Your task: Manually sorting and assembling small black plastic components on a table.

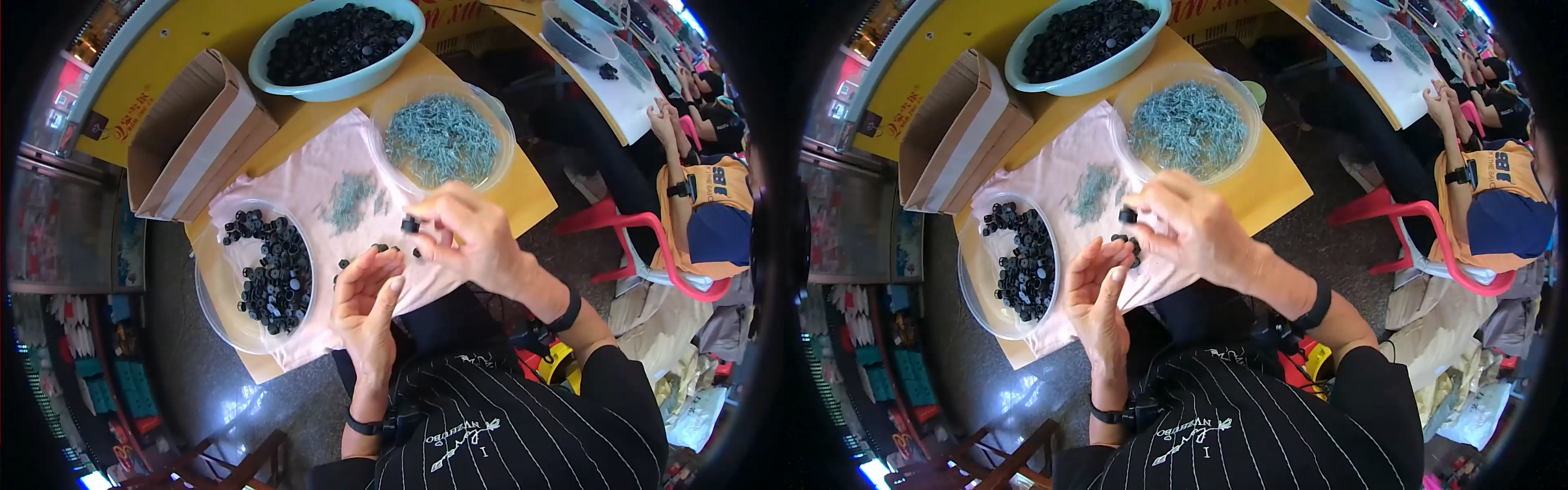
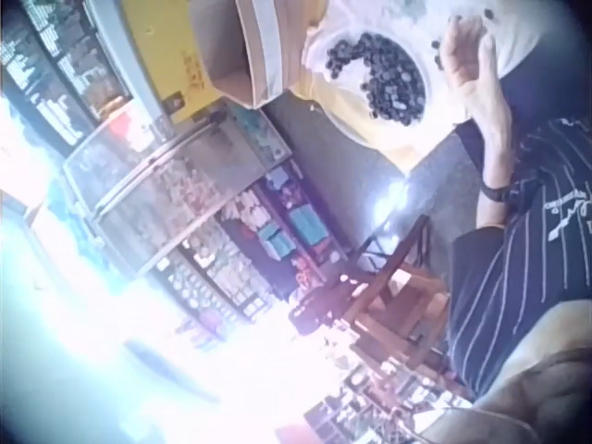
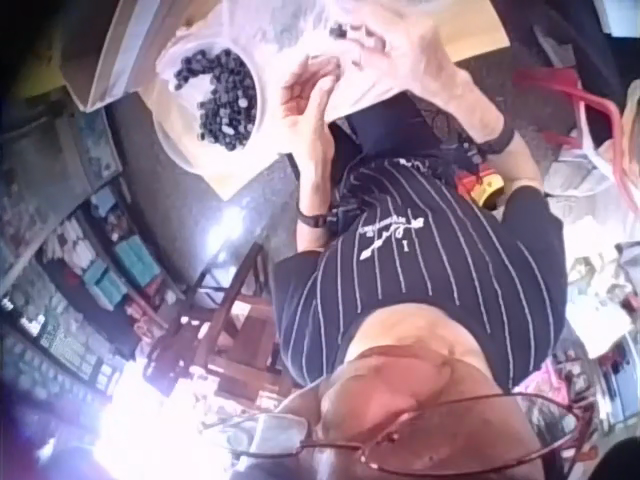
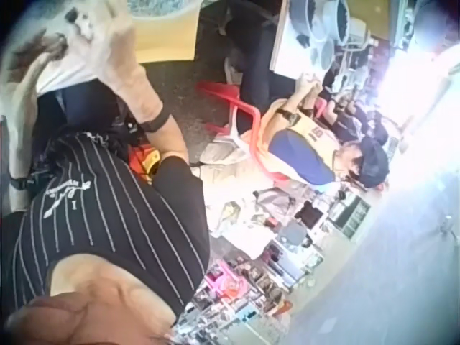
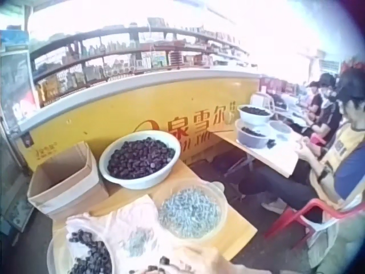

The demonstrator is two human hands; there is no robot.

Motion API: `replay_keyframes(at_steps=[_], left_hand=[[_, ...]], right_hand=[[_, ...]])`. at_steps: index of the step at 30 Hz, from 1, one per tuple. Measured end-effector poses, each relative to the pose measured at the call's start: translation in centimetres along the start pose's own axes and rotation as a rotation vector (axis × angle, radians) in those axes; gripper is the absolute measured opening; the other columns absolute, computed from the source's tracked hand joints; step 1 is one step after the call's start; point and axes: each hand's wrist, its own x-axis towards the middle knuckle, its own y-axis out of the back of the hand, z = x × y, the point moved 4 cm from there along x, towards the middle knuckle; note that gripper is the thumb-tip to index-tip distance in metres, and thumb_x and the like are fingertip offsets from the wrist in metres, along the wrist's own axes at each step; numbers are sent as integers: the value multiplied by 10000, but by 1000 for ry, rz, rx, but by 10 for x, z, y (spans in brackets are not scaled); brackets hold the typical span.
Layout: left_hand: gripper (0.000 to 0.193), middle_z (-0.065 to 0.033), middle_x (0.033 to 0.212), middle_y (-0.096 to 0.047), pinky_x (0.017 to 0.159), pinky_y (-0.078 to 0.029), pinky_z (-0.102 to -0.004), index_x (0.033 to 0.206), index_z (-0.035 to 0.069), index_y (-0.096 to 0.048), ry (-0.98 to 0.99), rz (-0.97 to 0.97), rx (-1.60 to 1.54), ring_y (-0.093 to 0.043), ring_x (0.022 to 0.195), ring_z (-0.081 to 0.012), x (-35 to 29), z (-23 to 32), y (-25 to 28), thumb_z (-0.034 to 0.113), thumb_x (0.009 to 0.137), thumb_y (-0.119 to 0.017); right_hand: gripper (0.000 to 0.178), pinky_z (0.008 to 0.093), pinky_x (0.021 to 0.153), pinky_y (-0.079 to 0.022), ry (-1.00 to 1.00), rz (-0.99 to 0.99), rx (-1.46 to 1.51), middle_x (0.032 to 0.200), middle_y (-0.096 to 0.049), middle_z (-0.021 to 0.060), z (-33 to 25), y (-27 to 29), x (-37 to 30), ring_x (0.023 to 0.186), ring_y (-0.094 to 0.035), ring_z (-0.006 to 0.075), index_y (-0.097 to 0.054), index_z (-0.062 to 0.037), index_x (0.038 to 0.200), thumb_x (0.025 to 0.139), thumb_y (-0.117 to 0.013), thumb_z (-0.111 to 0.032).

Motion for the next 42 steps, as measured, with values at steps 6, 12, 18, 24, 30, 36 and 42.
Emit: replay_keyframes(at_steps=[6,12,18,24,30,36,42], left_hand=[[283,-128,1043,-661,880,-506,-286,1130,-39,-616,-194,62,521,-641,962,-176,4,11,20,-59,852,-662],[321,-91,1030,-645,828,-472,-383,1019,51,-688,-481,-166,1133,-572,954,-298,13,15,-12,-34,717,-754],[253,-83,1100,-622,868,-437,-389,968,58,-703,-500,-199,1297,-527,1004,-296,17,-1,-24,43,723,-760],[235,-82,1070,-614,867,-432,-394,940,56,-693,-534,-211,1365,-527,996,-286,21,-10,-22,58,715,-759],[229,-79,1019,-622,831,-434,-387,933,60,-684,-568,-117,1221,-546,959,-278,16,-7,-13,41,716,-756],[266,-74,984,-638,796,-446,-346,951,73,-716,-616,-117,1052,-563,925,-244,4,16,-18,31,698,-784],[288,-85,996,-636,794,-454,-344,1018,78,-717,-560,-221,992,-569,932,-252,8,15,-19,42,736,-764]], right_hand=[[197,286,574,-473,169,201,-265,817,-615,83,40,27,94,651,-591,175,-658,-26,988,820,-716,-110],[328,428,806,-507,-18,245,-291,874,-668,192,92,18,175,870,-637,368,-646,-14,1037,855,-658,-288],[354,432,838,-501,-100,192,-494,1080,-625,221,115,2,179,967,-619,364,-612,-24,1104,859,-649,-276],[190,372,679,-499,53,162,-277,844,-654,135,54,14,105,737,-642,299,-657,-6,939,852,-663,-176],[156,301,631,-487,-359,-232,43,790,-632,116,23,1,-7,716,-617,175,-653,11,941,900,-629,-137],[217,214,621,-497,-787,-283,914,890,-659,27,24,-20,-59,749,-593,75,-660,8,1052,973,-572,-174],[244,196,638,-512,-902,-217,1301,915,-663,30,31,-24,-69,782,-611,63,-654,-5,1091,942,-628,-196]])
